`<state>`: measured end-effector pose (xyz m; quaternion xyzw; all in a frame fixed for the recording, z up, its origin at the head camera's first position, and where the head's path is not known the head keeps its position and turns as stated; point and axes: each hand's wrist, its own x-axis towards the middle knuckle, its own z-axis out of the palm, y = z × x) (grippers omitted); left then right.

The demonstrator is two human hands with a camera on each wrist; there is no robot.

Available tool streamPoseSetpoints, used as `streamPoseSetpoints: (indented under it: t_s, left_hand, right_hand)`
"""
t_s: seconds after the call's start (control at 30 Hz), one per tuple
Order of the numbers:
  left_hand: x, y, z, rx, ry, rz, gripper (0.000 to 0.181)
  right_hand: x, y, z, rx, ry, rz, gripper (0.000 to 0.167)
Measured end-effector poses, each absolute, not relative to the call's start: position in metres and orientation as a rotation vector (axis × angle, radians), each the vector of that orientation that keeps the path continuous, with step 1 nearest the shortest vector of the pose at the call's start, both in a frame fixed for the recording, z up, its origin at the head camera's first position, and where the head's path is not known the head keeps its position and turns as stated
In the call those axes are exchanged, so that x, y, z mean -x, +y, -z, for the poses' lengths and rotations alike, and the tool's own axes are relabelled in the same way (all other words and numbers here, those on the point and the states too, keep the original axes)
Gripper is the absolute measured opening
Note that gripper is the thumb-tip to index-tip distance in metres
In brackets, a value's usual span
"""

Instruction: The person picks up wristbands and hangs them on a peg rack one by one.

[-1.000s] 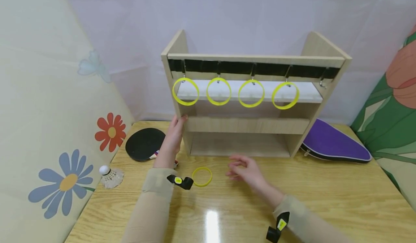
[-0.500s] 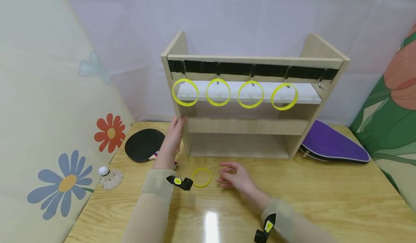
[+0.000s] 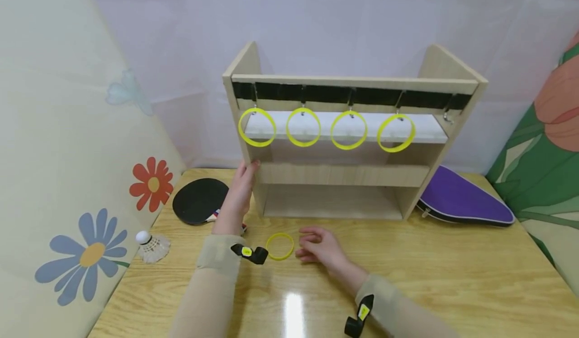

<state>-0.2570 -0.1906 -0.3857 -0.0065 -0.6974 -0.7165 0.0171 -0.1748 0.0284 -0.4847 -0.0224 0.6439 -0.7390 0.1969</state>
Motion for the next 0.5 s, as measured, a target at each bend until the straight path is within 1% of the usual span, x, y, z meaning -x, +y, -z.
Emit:
streamPoseSetpoints:
  t_s: [0.5]
  left_hand:
    - [0.256,-0.19,0.384,0.043,-2.165,2.212,0.053]
  right_hand:
    - [0.176,0.017,0.489,0.097,1.865,1.988,0.039]
